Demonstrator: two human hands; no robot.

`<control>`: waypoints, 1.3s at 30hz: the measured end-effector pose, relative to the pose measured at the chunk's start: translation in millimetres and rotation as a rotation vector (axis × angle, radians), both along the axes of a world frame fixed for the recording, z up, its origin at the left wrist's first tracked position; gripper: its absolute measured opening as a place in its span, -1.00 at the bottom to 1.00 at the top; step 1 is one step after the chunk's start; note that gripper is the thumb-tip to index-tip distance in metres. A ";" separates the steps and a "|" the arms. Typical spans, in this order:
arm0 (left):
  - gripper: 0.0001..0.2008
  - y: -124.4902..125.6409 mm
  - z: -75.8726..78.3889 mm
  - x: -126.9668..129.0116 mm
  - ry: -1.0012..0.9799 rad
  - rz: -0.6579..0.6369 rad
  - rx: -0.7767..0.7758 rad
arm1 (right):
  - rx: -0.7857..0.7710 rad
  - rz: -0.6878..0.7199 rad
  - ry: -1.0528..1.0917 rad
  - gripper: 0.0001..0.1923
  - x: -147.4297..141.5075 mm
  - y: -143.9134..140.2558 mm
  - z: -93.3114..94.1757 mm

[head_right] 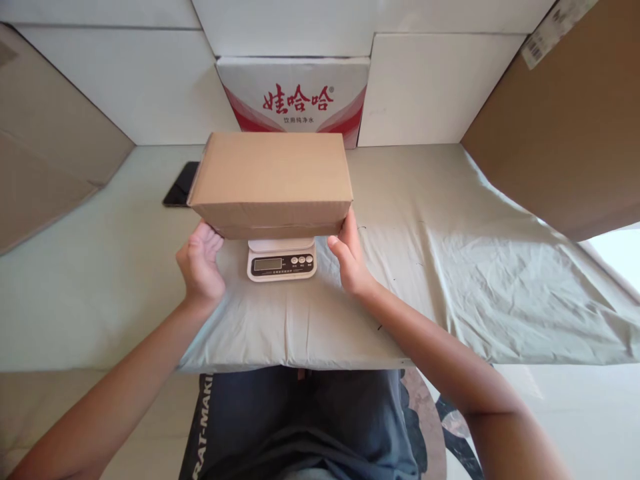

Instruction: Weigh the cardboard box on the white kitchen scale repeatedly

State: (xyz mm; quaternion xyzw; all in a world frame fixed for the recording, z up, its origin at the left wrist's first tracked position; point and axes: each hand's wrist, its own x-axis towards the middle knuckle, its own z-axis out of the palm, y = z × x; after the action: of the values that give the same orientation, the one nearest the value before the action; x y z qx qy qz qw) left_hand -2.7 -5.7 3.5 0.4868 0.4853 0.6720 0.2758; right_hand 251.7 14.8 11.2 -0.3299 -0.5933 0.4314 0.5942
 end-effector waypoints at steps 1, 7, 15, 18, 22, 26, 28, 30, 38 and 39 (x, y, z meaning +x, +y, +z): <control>-0.25 4.5 6.9 -0.5 -0.007 -0.027 0.020 | 0.005 -0.013 -0.004 -0.20 -1.0 5.1 2.5; -0.08 92.1 26.1 -13.7 -0.040 -0.259 0.044 | 0.048 -0.081 0.029 -0.06 -16.2 88.7 11.0; 0.07 189.3 -28.8 -25.0 -0.117 -0.293 -0.177 | -0.109 -0.185 0.074 -0.06 -29.9 164.1 -27.9; 0.08 189.8 -33.7 -31.9 -0.136 -0.333 -0.201 | -0.112 -0.146 0.066 -0.07 -25.0 166.0 -33.9; 0.08 183.6 -31.1 -33.4 -0.129 -0.321 -0.212 | -0.135 -0.133 0.108 -0.17 -22.7 170.7 -37.0; 0.02 174.6 -26.6 -27.7 -0.120 -0.309 -0.217 | -0.140 -0.113 0.117 -0.26 -24.4 175.2 -41.0; 0.01 171.2 -24.4 -25.4 -0.126 -0.291 -0.238 | -0.142 -0.114 0.115 -0.29 -25.1 175.9 -42.2; -0.01 169.1 -22.2 -23.5 -0.132 -0.263 -0.253 | -0.145 -0.113 0.114 -0.31 -25.4 175.0 -41.9; -0.11 167.9 -18.4 -19.1 -0.163 -0.177 -0.272 | -0.161 -0.108 0.090 -0.38 -26.4 166.0 -31.6; -0.10 168.1 -19.2 -19.4 -0.165 -0.170 -0.271 | -0.165 -0.112 0.087 -0.37 -26.7 165.5 -30.3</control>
State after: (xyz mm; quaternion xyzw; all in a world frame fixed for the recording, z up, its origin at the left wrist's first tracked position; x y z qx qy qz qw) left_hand -22.1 162.4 -15.6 0.4278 0.5042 0.6124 0.4333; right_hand 225.0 180.4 -19.1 -0.3915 -0.5100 0.4588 0.6134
